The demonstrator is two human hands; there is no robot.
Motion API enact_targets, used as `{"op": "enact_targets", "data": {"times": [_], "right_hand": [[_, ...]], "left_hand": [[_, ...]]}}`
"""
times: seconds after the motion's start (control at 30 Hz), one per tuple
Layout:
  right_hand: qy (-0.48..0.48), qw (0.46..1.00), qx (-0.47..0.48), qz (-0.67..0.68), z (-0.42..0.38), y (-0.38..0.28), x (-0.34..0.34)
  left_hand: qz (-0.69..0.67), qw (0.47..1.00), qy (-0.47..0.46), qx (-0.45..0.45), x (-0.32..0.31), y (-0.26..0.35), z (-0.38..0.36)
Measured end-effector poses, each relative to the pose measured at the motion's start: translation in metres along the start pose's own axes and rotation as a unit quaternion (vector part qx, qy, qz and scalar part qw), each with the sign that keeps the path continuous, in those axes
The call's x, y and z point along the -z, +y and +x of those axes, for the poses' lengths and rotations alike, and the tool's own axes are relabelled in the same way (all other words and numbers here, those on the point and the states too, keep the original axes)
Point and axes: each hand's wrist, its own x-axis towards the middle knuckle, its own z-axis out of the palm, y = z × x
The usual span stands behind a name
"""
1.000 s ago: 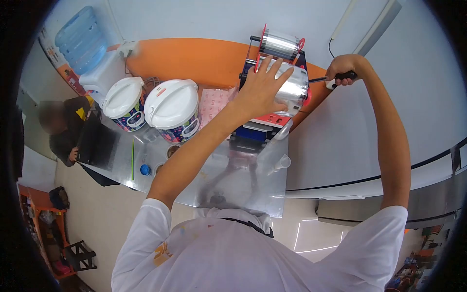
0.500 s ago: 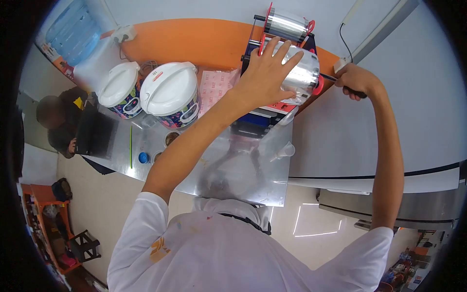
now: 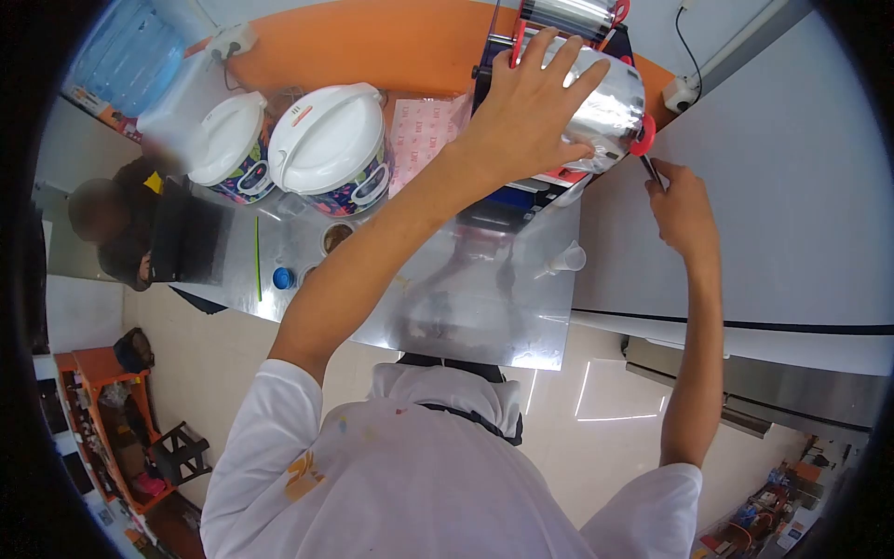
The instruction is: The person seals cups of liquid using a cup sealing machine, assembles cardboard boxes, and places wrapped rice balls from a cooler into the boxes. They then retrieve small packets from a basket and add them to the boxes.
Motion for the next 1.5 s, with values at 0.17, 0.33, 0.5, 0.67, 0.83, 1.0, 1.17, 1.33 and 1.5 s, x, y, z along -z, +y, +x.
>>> {"op": "enact_targets", "data": {"times": [0.17, 0.33, 0.5, 0.67, 0.83, 1.0, 1.17, 1.33, 1.5], "right_hand": [[0.098, 0.989, 0.109, -0.032, 0.005, 0.04, -0.046], [0.108, 0.991, 0.076, -0.022, 0.001, 0.043, -0.052], [0.124, 0.989, 0.073, -0.039, 0.003, 0.045, -0.05], [0.118, 0.992, 0.04, 0.038, 0.021, 0.084, -0.063], [0.128, 0.988, 0.07, 0.048, 0.028, 0.093, -0.07], [0.154, 0.982, 0.107, -0.003, 0.025, 0.087, -0.067], [0.135, 0.982, 0.123, -0.037, 0.036, 0.096, -0.068], [0.147, 0.97, 0.193, -0.02, 0.039, 0.1, -0.073], [0.123, 0.979, 0.157, -0.034, 0.016, 0.059, -0.059]], "left_hand": [[0.005, 1.0, 0.011, 0.002, -0.006, 0.001, 0.001], [0.016, 1.0, 0.01, 0.009, -0.007, 0.0, 0.0], [0.005, 1.0, -0.008, 0.016, -0.004, 0.001, 0.001], [0.003, 0.999, -0.029, 0.027, -0.01, 0.002, 0.002], [0.004, 0.999, -0.041, 0.028, -0.006, 0.002, 0.001], [-0.015, 0.999, -0.032, 0.026, -0.011, 0.003, 0.002], [-0.005, 0.999, -0.033, 0.02, -0.019, 0.003, 0.002], [-0.019, 0.999, -0.024, 0.019, -0.033, 0.001, 0.003], [-0.053, 0.998, -0.041, 0.016, -0.027, 0.001, 0.003]]}}
